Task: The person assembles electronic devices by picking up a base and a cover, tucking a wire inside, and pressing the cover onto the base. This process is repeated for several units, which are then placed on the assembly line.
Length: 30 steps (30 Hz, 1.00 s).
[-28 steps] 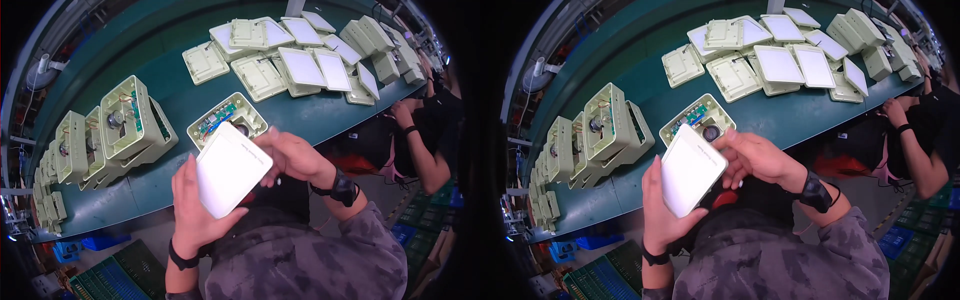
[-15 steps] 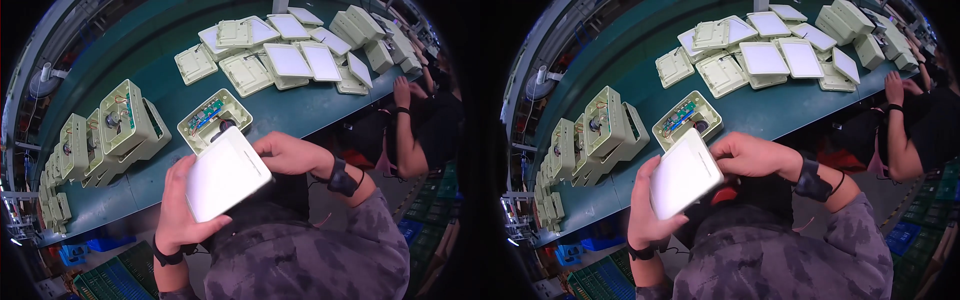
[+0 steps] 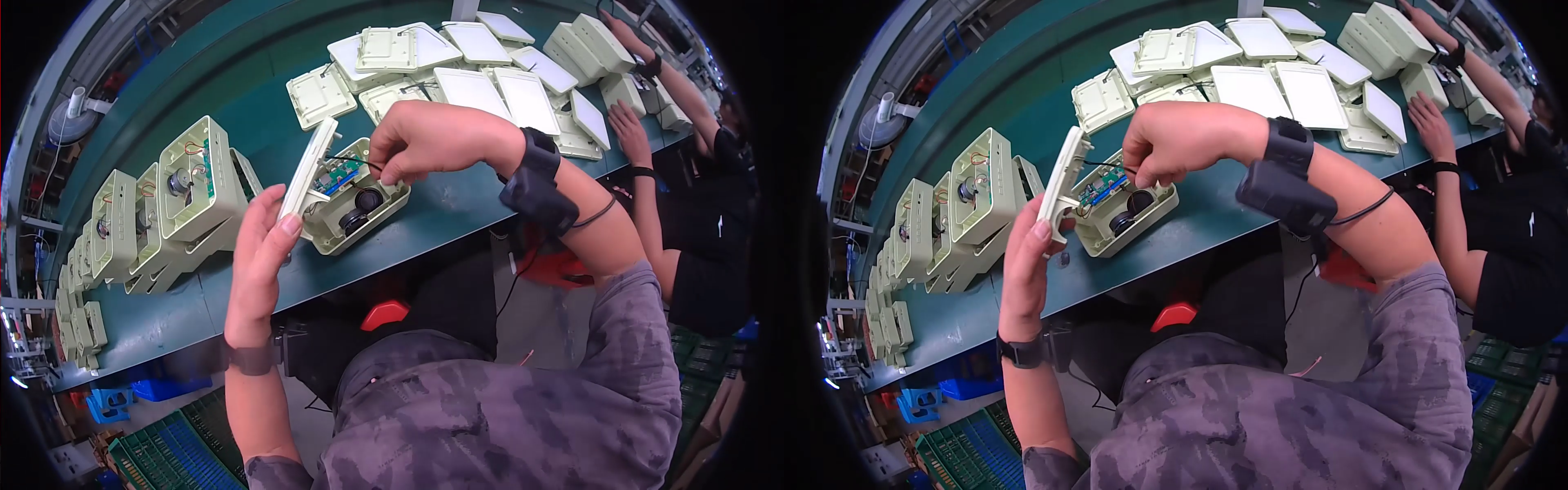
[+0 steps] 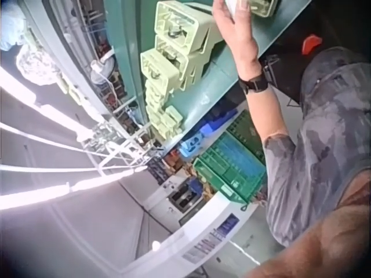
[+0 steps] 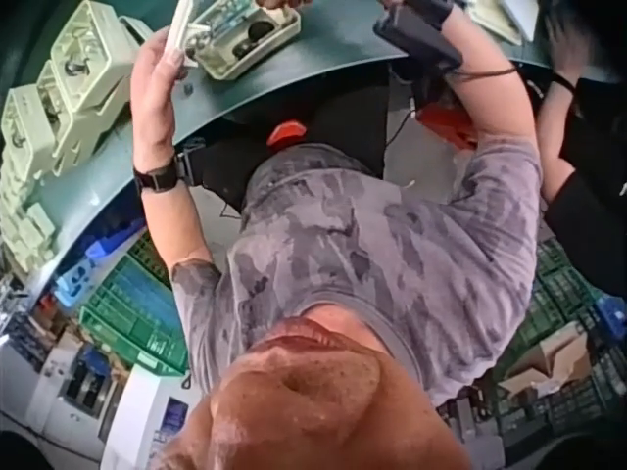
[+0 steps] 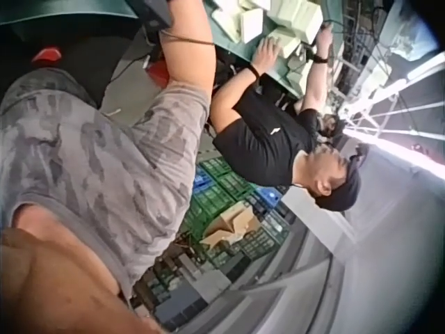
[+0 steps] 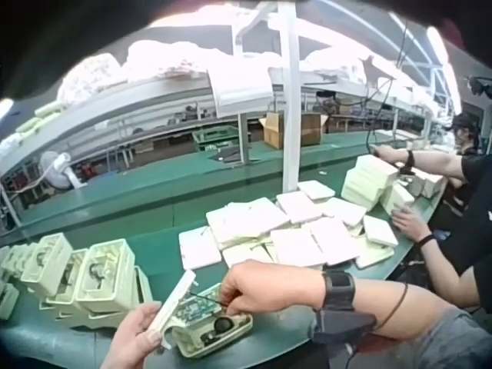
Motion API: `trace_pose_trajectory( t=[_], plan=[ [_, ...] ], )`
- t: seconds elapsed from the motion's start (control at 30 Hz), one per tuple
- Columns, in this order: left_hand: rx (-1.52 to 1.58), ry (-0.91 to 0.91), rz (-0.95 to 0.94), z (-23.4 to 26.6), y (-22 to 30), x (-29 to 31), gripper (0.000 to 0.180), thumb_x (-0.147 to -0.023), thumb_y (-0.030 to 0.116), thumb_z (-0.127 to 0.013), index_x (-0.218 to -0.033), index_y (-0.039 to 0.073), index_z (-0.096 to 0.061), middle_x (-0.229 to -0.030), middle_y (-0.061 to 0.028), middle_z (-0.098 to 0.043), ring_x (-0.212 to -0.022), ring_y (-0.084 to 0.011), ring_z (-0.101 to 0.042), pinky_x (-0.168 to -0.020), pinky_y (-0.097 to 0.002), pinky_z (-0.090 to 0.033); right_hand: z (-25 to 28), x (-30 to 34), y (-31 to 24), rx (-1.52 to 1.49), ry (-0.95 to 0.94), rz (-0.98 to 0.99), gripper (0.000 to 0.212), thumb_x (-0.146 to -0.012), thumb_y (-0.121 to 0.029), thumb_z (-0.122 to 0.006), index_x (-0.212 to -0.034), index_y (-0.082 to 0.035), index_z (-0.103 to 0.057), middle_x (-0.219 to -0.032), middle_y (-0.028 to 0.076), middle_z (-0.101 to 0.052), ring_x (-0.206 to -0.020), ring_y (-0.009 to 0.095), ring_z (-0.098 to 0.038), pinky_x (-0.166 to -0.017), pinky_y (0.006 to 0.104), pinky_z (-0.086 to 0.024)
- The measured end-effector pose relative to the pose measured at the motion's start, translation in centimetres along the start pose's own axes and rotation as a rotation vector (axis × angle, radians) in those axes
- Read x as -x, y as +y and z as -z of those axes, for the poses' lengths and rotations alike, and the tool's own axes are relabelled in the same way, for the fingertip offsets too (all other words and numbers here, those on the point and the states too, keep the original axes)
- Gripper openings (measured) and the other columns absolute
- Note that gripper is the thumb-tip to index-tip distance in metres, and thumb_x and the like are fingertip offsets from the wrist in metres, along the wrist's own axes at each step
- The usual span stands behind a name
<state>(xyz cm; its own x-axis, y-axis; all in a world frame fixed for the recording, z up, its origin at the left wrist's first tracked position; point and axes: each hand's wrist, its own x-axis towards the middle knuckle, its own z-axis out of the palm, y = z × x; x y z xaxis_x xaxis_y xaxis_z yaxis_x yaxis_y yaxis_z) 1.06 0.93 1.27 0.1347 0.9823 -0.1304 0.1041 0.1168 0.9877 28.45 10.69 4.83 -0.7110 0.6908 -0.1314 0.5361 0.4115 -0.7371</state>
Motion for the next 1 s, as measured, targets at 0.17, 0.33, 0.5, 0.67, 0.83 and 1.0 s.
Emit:
trace_pose_trajectory(
  t=[0.17, 0.33, 0.5, 0.67, 0.83, 1.0],
  plan=[
    [-0.019, -0.008, -0.094, -0.1, -1.9, -1.9, 0.086, -0.083, 0.042, -0.075, -0.143, -0.008, -0.039, -0.130, -0.0192, -0.055, -0.114, -0.0229, -0.055, -0.098, -0.0344, -0.045, -1.6, 0.4, 2.2, -0.538, -0.095, -0.166, 0.017, -0.093, -0.014, -0.071, -0.100, 0.001, -0.074, -0.079, 0.003, -0.070, -0.070, 0.009, -0.067, -0.063, 0.0234, -0.055],
    [-0.192, -0.044, -0.186, -0.2, -1.6, -4.2, 0.087, -0.082, 0.041, -0.077, -0.142, -0.009, -0.039, -0.130, -0.0210, -0.055, -0.115, -0.0236, -0.055, -0.098, -0.0342, -0.044, -2.8, 0.8, 2.9, -0.639, -0.047, -0.239, 0.017, -0.094, -0.014, -0.071, -0.098, 0.002, -0.072, -0.079, 0.004, -0.070, -0.068, 0.008, -0.067, -0.062, 0.0228, -0.055],
    [-0.131, -0.075, -0.151, -1.3, 1.0, -4.6, 0.086, -0.082, 0.039, -0.079, -0.142, -0.008, -0.040, -0.128, -0.0202, -0.055, -0.116, -0.0239, -0.055, -0.099, -0.0341, -0.044, -2.8, 0.9, 2.6, -0.653, -0.058, -0.202, 0.017, -0.095, -0.014, -0.069, -0.096, 0.002, -0.071, -0.080, 0.004, -0.070, -0.067, 0.008, -0.067, -0.062, 0.0221, -0.055],
    [-0.099, -0.100, -0.233, -2.2, 3.7, -3.4, 0.082, -0.084, 0.037, -0.078, -0.141, -0.008, -0.041, -0.127, -0.0185, -0.055, -0.113, -0.0226, -0.055, -0.097, -0.0323, -0.045, -1.9, 1.0, 0.8, -0.368, -0.030, -0.156, 0.013, -0.091, -0.009, -0.069, -0.097, 0.002, -0.069, -0.080, 0.006, -0.070, -0.070, 0.013, -0.068, -0.065, 0.0269, -0.056],
    [-0.091, -0.104, -0.227, -2.3, 3.7, -2.8, 0.077, -0.086, 0.036, -0.076, -0.140, -0.008, -0.042, -0.126, -0.0168, -0.057, -0.112, -0.0197, -0.055, -0.097, -0.0315, -0.044, -3.4, -0.5, 1.6, 0.168, 0.315, 0.002, 0.010, -0.086, -0.004, -0.069, -0.094, 0.003, -0.067, -0.086, 0.009, -0.070, -0.080, 0.027, -0.068, -0.077, 0.0363, -0.055],
    [0.096, -0.025, -0.137, -1.1, 0.2, -3.1, 0.072, -0.089, 0.036, -0.072, -0.140, -0.007, -0.043, -0.124, -0.0143, -0.060, -0.111, -0.0161, -0.056, -0.096, -0.0301, -0.044, -6.0, -2.6, 5.8, 0.330, 0.691, 0.280, 0.008, -0.086, -0.003, -0.069, -0.089, 0.003, -0.064, -0.101, 0.012, -0.070, -0.097, 0.035, -0.062, -0.088, 0.0411, -0.052]
  ],
)
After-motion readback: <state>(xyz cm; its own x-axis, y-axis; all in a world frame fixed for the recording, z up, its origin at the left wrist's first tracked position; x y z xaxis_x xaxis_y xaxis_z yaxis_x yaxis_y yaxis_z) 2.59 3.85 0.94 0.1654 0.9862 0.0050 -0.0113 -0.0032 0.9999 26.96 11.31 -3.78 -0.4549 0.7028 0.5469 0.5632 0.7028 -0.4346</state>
